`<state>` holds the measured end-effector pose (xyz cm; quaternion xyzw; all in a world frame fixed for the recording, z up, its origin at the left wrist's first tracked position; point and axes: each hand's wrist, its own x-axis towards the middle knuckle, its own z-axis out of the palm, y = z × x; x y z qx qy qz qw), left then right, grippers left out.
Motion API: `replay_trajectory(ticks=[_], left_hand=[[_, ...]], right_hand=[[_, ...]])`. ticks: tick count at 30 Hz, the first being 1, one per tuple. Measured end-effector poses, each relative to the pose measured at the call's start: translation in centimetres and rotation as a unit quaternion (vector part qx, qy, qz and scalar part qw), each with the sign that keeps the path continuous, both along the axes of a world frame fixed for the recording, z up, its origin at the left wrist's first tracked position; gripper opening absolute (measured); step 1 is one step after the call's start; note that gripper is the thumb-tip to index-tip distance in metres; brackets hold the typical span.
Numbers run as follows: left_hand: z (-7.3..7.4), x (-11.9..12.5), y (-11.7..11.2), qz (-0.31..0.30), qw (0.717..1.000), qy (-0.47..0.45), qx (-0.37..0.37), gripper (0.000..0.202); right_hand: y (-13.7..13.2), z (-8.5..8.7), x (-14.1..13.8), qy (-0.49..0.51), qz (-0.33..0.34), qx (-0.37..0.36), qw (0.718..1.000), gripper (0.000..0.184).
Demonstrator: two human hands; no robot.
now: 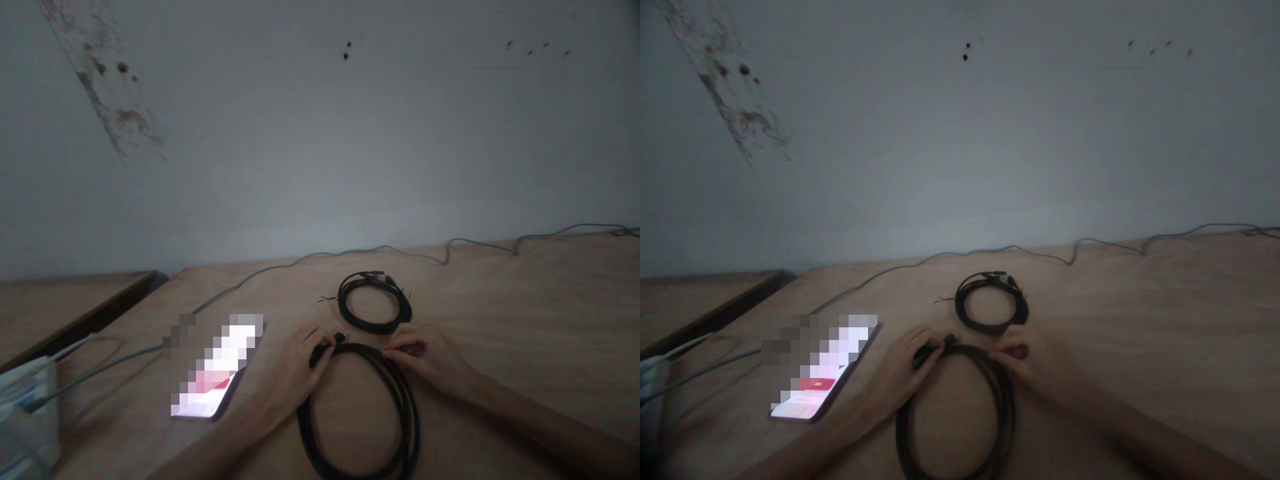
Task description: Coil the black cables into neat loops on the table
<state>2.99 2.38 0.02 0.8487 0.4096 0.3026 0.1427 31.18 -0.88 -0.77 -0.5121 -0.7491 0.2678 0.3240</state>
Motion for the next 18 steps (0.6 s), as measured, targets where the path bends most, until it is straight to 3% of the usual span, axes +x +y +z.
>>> replay_trajectory(ticks=[8, 18], left_hand=[[0.0, -0.3, 0.2, 0.007, 0.999, -0.025, -0.019, 0.007], [0.4, 1.1, 0.6, 0.039, 0.998, -0.047, -0.024, 0.007]], right_hand=[[-0.1, -1.5, -0.7, 0.113, -0.04, -0.067, 0.991, 0.031], [0.0, -1.5, -0.7, 0.131, -0.025, -0.032, 0.991, 0.019]])
